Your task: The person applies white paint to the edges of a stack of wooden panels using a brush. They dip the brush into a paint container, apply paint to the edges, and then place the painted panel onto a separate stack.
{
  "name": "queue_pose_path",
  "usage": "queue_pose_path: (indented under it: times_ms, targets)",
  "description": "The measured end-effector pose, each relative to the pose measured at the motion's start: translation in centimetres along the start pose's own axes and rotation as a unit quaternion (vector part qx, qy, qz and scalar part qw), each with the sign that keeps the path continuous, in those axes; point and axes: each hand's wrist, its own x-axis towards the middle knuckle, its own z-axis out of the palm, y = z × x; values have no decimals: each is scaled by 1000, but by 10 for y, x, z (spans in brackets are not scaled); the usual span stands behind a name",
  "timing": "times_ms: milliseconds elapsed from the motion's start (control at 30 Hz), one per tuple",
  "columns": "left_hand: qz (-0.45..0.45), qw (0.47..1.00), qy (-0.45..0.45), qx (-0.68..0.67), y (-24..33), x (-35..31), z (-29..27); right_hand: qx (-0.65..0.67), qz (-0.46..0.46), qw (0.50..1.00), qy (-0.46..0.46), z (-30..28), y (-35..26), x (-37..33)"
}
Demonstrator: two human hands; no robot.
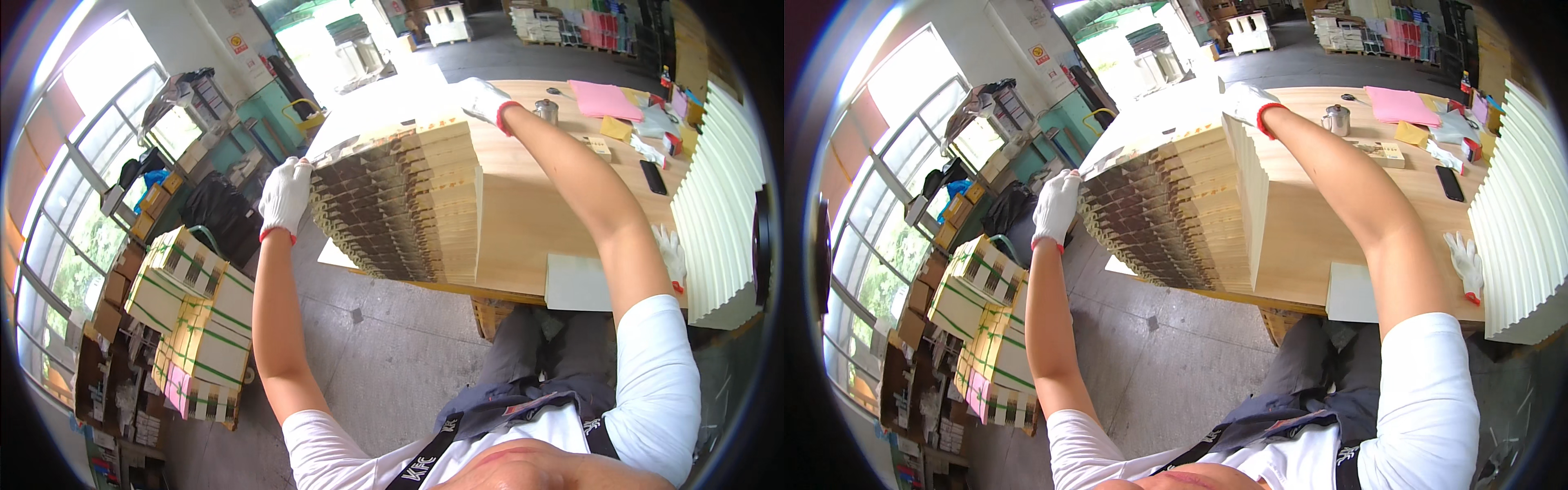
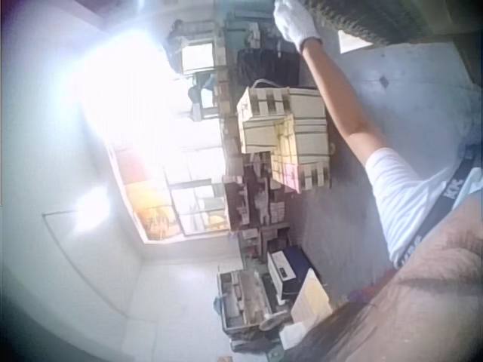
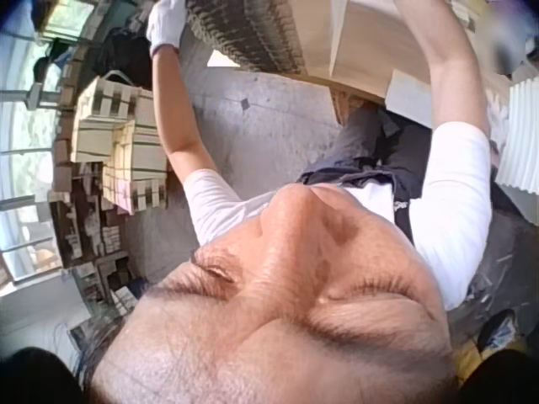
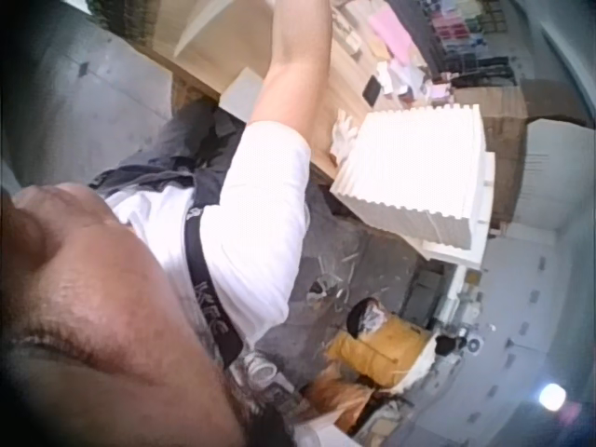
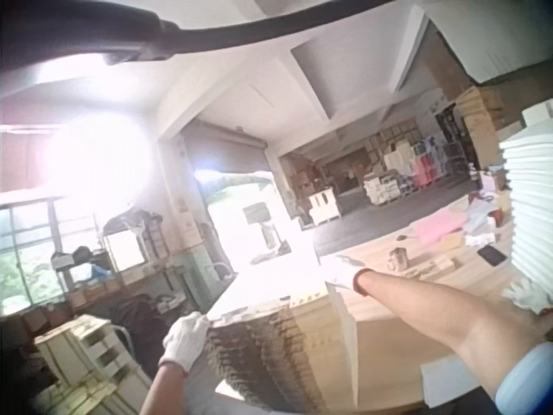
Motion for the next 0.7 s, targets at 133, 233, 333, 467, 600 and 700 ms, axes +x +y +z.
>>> queue_pose_path:
  times_ms: [133,233,333,467,600,700]
  targets:
    - [1,1000,-8,-15,-2,-8,-6,138,24,990,2,10,-8,-7]
    - [-6,1000,-5,-16,7,-9,-6,189,44,981,-9,-3,-11,-17]
    - [-19,1000,5,12,-7,-15,-14,288,94,953,-6,-28,-67,-39]
    - [-39,999,-17,-11,4,-9,-13,266,139,954,-28,-37,-62,-45]
    - [-36,979,180,89,32,-17,-17,333,162,928,-46,-68,-70,-74]
    - [254,900,325,-138,90,-32,-10,362,32,928,82,-79,-71,-139]
